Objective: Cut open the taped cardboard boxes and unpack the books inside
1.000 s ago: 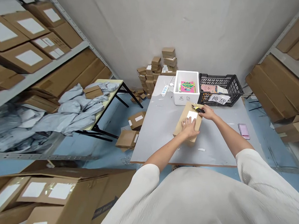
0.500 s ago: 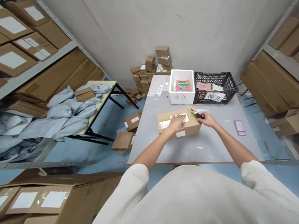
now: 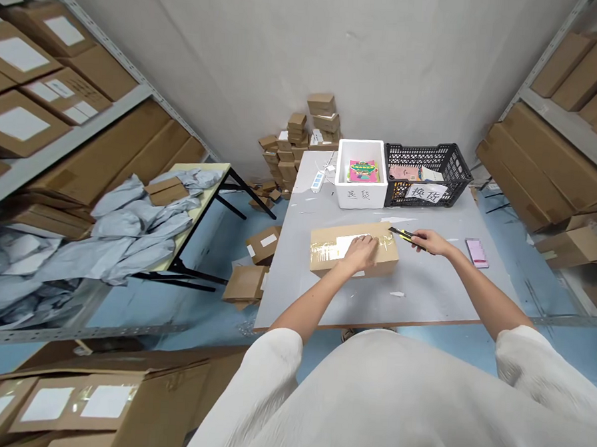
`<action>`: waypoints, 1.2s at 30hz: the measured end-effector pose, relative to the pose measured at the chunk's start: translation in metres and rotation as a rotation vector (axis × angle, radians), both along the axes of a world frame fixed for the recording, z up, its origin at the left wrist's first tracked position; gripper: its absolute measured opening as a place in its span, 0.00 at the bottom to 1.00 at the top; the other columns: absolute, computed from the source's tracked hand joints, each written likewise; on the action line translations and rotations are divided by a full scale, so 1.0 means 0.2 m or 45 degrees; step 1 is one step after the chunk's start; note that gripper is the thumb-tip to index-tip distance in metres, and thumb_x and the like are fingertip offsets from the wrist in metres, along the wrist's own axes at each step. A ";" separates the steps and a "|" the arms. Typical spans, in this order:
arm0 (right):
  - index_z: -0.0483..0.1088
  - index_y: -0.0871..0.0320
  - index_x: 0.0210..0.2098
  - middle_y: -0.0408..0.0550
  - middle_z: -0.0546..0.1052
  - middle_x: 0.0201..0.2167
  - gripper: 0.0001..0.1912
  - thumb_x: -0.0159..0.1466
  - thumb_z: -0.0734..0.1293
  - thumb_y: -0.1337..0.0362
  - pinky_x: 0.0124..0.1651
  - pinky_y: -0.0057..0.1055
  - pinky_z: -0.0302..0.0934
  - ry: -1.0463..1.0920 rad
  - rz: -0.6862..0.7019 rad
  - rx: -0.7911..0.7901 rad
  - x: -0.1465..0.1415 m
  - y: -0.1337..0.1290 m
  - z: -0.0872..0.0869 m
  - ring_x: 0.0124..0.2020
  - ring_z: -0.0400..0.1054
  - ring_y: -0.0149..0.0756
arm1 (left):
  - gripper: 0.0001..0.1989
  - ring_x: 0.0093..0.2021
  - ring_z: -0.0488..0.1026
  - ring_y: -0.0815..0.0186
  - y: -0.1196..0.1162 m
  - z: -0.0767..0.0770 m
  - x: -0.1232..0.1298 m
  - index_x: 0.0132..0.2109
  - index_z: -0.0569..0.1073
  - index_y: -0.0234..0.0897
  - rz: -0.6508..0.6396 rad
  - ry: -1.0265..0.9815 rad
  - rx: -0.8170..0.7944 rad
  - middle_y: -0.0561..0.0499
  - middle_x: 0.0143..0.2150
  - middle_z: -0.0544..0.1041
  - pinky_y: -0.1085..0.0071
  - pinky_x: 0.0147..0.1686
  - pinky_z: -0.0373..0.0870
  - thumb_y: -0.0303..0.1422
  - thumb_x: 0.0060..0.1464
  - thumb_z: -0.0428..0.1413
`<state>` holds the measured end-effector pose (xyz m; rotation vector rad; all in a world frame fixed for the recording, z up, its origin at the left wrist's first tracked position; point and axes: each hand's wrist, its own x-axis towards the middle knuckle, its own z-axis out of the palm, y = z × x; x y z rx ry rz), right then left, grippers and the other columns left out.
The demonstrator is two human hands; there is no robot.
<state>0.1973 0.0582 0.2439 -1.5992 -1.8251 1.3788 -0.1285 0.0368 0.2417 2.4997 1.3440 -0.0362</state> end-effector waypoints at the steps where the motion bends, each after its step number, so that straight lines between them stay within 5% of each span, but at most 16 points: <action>1: 0.76 0.57 0.41 0.53 0.83 0.37 0.28 0.64 0.73 0.37 0.29 0.27 0.60 0.000 0.024 0.003 0.01 0.01 0.02 0.33 0.75 0.37 | 0.38 0.69 0.71 0.44 0.01 0.00 0.01 0.67 0.69 0.42 0.014 0.001 -0.009 0.38 0.66 0.74 0.55 0.68 0.65 0.39 0.54 0.73; 13: 0.81 0.56 0.44 0.49 0.84 0.35 0.25 0.68 0.68 0.41 0.38 0.32 0.64 -0.297 0.347 0.231 0.04 0.14 0.05 0.35 0.73 0.41 | 0.40 0.71 0.67 0.43 0.04 0.04 0.06 0.64 0.68 0.40 0.068 0.073 -0.092 0.36 0.68 0.71 0.50 0.75 0.52 0.42 0.48 0.75; 19: 0.83 0.50 0.53 0.50 0.87 0.45 0.20 0.72 0.66 0.49 0.49 0.37 0.63 -0.709 0.478 0.401 0.04 0.22 0.05 0.45 0.76 0.48 | 0.43 0.73 0.64 0.42 0.03 0.01 0.07 0.65 0.66 0.40 0.073 0.079 -0.109 0.35 0.68 0.68 0.47 0.77 0.46 0.39 0.45 0.76; 24: 0.82 0.48 0.56 0.55 0.86 0.51 0.20 0.75 0.60 0.56 0.57 0.45 0.58 -0.980 0.610 0.433 -0.01 0.30 0.05 0.54 0.73 0.55 | 0.42 0.72 0.65 0.42 0.01 0.00 0.05 0.65 0.66 0.41 0.055 0.035 -0.088 0.36 0.68 0.67 0.47 0.76 0.50 0.39 0.47 0.75; 29: 0.84 0.44 0.54 0.55 0.86 0.48 0.17 0.72 0.65 0.56 0.57 0.47 0.57 -0.851 0.631 0.463 -0.03 0.35 0.03 0.53 0.71 0.56 | 0.40 0.70 0.66 0.43 0.03 0.02 -0.02 0.64 0.67 0.42 -0.038 0.021 -0.086 0.38 0.66 0.68 0.51 0.73 0.57 0.38 0.48 0.74; 36: 0.86 0.44 0.45 0.48 0.85 0.37 0.10 0.64 0.74 0.55 0.50 0.40 0.62 -0.590 0.565 0.228 -0.01 0.36 -0.01 0.43 0.75 0.49 | 0.39 0.69 0.67 0.44 0.09 0.03 -0.10 0.63 0.69 0.47 -0.134 -0.043 -0.151 0.41 0.65 0.69 0.54 0.68 0.65 0.36 0.46 0.75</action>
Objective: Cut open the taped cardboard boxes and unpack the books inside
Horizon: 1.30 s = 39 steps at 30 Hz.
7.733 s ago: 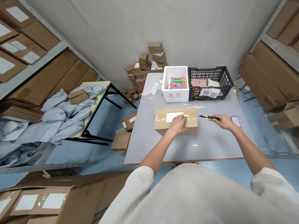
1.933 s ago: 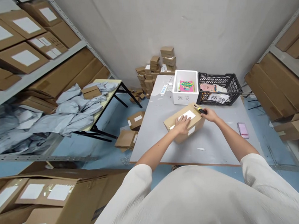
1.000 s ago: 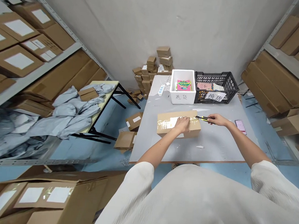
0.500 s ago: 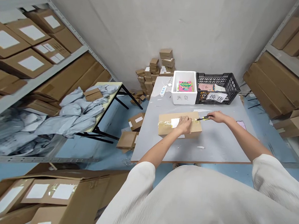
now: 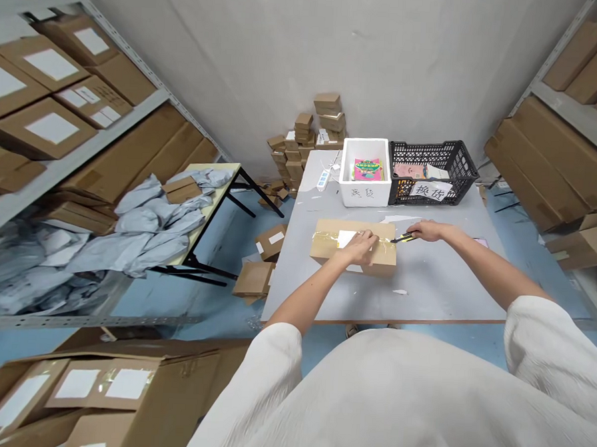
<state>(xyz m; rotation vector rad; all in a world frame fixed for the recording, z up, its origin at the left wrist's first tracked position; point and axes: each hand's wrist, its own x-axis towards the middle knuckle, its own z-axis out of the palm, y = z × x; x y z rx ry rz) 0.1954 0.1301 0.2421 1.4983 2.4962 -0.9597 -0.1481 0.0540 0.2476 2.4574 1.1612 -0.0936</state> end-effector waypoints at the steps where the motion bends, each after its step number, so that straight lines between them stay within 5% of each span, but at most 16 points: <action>1: 0.85 0.45 0.45 0.48 0.84 0.36 0.11 0.64 0.74 0.54 0.49 0.38 0.62 0.021 -0.003 -0.024 0.01 -0.01 0.00 0.41 0.74 0.47 | 0.39 0.69 0.67 0.44 0.00 0.00 0.00 0.64 0.70 0.47 -0.002 -0.009 -0.002 0.41 0.66 0.69 0.54 0.68 0.66 0.36 0.46 0.75; 7: 0.83 0.52 0.44 0.47 0.82 0.35 0.19 0.66 0.70 0.45 0.39 0.33 0.63 0.222 -0.031 -0.292 0.05 -0.14 -0.06 0.34 0.70 0.40 | 0.40 0.69 0.67 0.44 0.01 0.00 -0.01 0.64 0.70 0.46 -0.006 0.000 -0.003 0.40 0.66 0.68 0.54 0.67 0.68 0.36 0.47 0.75; 14: 0.84 0.50 0.45 0.51 0.85 0.41 0.16 0.65 0.72 0.49 0.49 0.37 0.66 0.167 -0.055 -0.007 -0.01 -0.12 -0.04 0.43 0.74 0.47 | 0.40 0.70 0.65 0.44 0.01 0.01 0.00 0.64 0.69 0.46 -0.009 0.022 -0.026 0.40 0.66 0.69 0.53 0.68 0.66 0.36 0.47 0.75; 20: 0.82 0.51 0.40 0.48 0.81 0.32 0.20 0.62 0.74 0.42 0.36 0.33 0.65 0.220 -0.095 -0.417 0.04 -0.16 -0.04 0.30 0.70 0.38 | 0.40 0.70 0.65 0.44 0.00 0.00 0.00 0.64 0.69 0.47 0.015 0.015 -0.047 0.41 0.66 0.69 0.53 0.68 0.66 0.36 0.46 0.75; 30: 0.80 0.52 0.37 0.47 0.81 0.31 0.25 0.61 0.73 0.36 0.28 0.30 0.61 0.232 -0.022 -0.543 0.10 -0.29 -0.04 0.27 0.68 0.35 | 0.38 0.68 0.67 0.46 0.00 0.01 0.00 0.63 0.70 0.47 0.045 0.008 -0.035 0.42 0.65 0.69 0.54 0.67 0.67 0.36 0.47 0.74; 35: 0.77 0.53 0.36 0.49 0.81 0.30 0.24 0.63 0.72 0.38 0.27 0.30 0.62 0.333 -0.250 -0.502 0.20 -0.33 -0.02 0.27 0.70 0.36 | 0.40 0.70 0.67 0.44 0.00 0.04 0.00 0.68 0.69 0.48 0.054 -0.024 -0.042 0.42 0.68 0.69 0.54 0.69 0.66 0.41 0.50 0.73; 39: 0.75 0.54 0.43 0.53 0.85 0.39 0.23 0.67 0.72 0.40 0.33 0.30 0.68 0.468 -0.418 -0.486 0.21 -0.39 0.02 0.33 0.76 0.39 | 0.36 0.67 0.72 0.46 0.01 0.03 0.03 0.78 0.60 0.47 0.223 -0.119 -0.002 0.39 0.72 0.67 0.53 0.67 0.68 0.44 0.67 0.59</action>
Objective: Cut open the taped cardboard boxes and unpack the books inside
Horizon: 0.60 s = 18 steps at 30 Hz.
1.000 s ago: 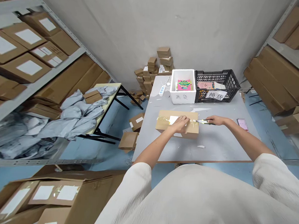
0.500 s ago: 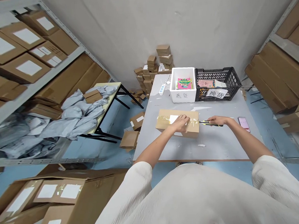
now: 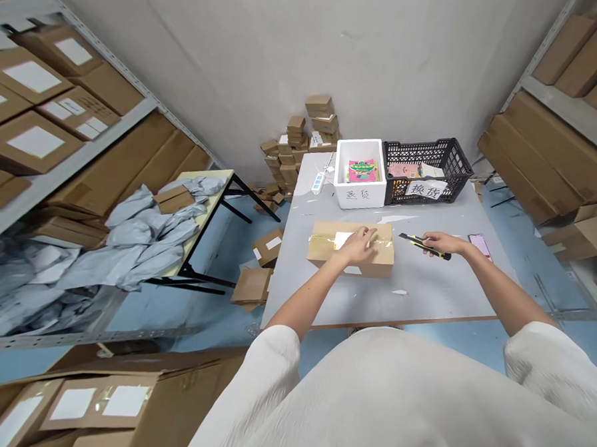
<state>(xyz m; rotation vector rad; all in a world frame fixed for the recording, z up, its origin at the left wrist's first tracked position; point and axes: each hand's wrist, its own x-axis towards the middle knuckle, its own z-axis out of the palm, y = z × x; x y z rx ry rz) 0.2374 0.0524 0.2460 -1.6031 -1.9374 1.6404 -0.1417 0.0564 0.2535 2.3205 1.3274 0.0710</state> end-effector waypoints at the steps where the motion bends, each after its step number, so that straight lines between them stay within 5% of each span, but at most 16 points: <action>1: 0.75 0.54 0.46 0.53 0.86 0.41 0.23 0.68 0.71 0.40 0.34 0.30 0.68 0.016 -0.027 0.040 -0.02 -0.02 0.01 0.35 0.77 0.39 | 0.33 0.67 0.72 0.46 0.01 -0.01 0.01 0.78 0.59 0.46 0.062 -0.002 0.034 0.39 0.73 0.67 0.54 0.67 0.69 0.42 0.70 0.54; 6: 0.78 0.53 0.60 0.53 0.85 0.47 0.26 0.76 0.62 0.43 0.49 0.37 0.71 -0.061 0.002 0.421 -0.16 -0.12 0.03 0.46 0.78 0.45 | 0.28 0.79 0.58 0.48 0.05 -0.07 0.03 0.76 0.63 0.45 0.124 0.082 0.156 0.37 0.77 0.64 0.48 0.78 0.50 0.38 0.73 0.53; 11: 0.76 0.46 0.69 0.55 0.81 0.53 0.26 0.75 0.66 0.51 0.57 0.40 0.68 -0.353 0.174 0.649 -0.24 -0.20 0.01 0.50 0.77 0.49 | 0.41 0.85 0.45 0.48 0.15 -0.11 0.00 0.80 0.54 0.48 0.049 0.098 0.047 0.36 0.83 0.54 0.44 0.80 0.41 0.45 0.68 0.61; 18: 0.74 0.42 0.72 0.54 0.79 0.54 0.26 0.76 0.66 0.52 0.51 0.35 0.68 -0.482 0.199 0.686 -0.27 -0.20 -0.02 0.47 0.77 0.46 | 0.49 0.80 0.57 0.44 0.30 -0.09 0.06 0.80 0.54 0.50 -0.023 0.241 -0.087 0.35 0.77 0.65 0.39 0.78 0.44 0.45 0.59 0.68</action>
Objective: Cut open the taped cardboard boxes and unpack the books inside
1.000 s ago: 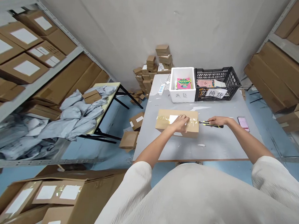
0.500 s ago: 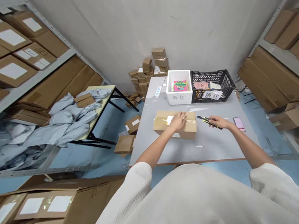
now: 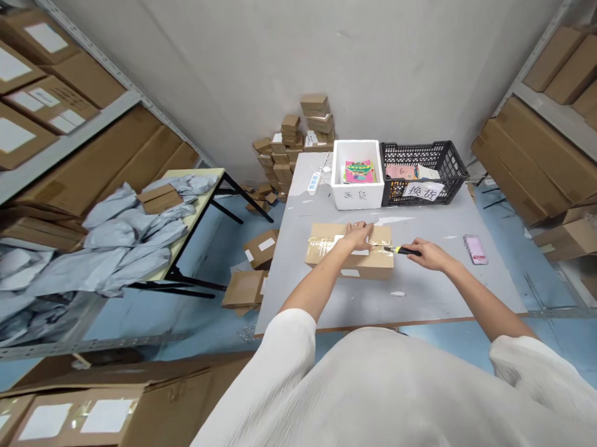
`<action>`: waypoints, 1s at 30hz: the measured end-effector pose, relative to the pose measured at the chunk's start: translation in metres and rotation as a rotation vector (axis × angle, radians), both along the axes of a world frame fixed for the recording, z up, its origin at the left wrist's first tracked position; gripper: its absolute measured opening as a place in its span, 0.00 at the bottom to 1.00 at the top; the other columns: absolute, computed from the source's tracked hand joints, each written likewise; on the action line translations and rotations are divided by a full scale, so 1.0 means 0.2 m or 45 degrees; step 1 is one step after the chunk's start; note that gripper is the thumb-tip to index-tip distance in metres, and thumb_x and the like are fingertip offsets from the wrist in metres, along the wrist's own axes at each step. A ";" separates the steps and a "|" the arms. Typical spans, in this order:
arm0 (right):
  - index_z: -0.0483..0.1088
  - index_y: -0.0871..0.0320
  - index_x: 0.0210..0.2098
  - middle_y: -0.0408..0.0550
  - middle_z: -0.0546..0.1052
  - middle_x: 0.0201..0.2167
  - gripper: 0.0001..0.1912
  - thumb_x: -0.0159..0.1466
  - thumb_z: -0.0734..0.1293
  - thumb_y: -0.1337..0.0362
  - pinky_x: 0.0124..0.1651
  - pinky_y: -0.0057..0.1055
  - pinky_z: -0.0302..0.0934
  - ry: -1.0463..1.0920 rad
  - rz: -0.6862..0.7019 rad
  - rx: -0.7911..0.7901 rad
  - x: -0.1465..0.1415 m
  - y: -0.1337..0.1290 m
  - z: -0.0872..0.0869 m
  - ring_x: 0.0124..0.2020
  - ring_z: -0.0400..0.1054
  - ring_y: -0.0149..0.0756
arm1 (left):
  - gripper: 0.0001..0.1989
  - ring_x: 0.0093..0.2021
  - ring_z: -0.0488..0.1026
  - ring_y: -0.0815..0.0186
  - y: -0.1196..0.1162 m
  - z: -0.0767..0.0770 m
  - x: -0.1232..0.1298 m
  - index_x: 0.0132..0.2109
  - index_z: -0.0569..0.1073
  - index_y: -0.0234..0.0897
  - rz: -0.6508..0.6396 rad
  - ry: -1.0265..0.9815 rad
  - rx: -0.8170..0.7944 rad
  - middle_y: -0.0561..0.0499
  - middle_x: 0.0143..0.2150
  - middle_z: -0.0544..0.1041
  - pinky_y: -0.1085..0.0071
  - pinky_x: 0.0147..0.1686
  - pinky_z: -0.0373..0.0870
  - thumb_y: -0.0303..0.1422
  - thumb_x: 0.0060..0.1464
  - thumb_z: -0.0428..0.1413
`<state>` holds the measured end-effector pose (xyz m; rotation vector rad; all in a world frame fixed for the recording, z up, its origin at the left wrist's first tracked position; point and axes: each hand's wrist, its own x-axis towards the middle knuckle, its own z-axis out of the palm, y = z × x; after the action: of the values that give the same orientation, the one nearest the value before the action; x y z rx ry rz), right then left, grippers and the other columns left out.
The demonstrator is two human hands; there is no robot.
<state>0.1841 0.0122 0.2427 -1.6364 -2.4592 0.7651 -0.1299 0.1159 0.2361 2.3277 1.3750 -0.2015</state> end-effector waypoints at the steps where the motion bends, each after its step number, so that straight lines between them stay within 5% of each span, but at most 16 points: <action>1: 0.74 0.43 0.72 0.54 0.79 0.54 0.26 0.76 0.66 0.52 0.52 0.35 0.68 -0.007 -0.007 0.005 -0.01 0.00 0.00 0.48 0.77 0.47 | 0.48 0.79 0.59 0.44 0.00 0.00 0.00 0.79 0.56 0.50 -0.010 0.009 -0.002 0.36 0.75 0.67 0.39 0.78 0.45 0.45 0.59 0.68; 7: 0.74 0.46 0.72 0.55 0.79 0.53 0.26 0.78 0.64 0.53 0.54 0.37 0.69 -0.004 -0.103 0.071 -0.04 -0.06 -0.06 0.50 0.78 0.48 | 0.36 0.83 0.51 0.45 -0.08 -0.04 -0.06 0.80 0.57 0.44 -0.100 -0.067 0.121 0.36 0.82 0.59 0.40 0.80 0.44 0.47 0.72 0.53; 12: 0.75 0.47 0.72 0.54 0.80 0.51 0.25 0.78 0.65 0.54 0.54 0.37 0.70 -0.005 -0.105 0.125 -0.06 -0.07 -0.08 0.49 0.78 0.47 | 0.36 0.85 0.47 0.42 -0.14 -0.12 -0.08 0.82 0.57 0.35 -0.104 -0.081 0.250 0.34 0.84 0.53 0.39 0.81 0.38 0.48 0.76 0.43; 24: 0.76 0.47 0.71 0.55 0.80 0.54 0.26 0.77 0.64 0.53 0.50 0.38 0.72 0.014 -0.348 0.371 0.08 -0.05 -0.16 0.49 0.78 0.49 | 0.33 0.84 0.50 0.43 -0.18 -0.16 -0.10 0.79 0.62 0.37 -0.052 -0.238 0.324 0.35 0.83 0.59 0.38 0.81 0.38 0.47 0.76 0.44; 30: 0.77 0.52 0.67 0.56 0.82 0.52 0.28 0.73 0.67 0.49 0.60 0.47 0.71 0.309 -0.507 0.358 0.13 -0.03 -0.22 0.54 0.77 0.54 | 0.33 0.84 0.49 0.44 -0.19 -0.15 -0.09 0.77 0.66 0.36 -0.039 -0.347 0.315 0.35 0.83 0.58 0.39 0.82 0.36 0.45 0.73 0.50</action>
<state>0.2092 0.0066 0.1991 -1.7255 -1.8911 0.4996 -0.1473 0.0770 0.2069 2.4629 1.2888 0.2842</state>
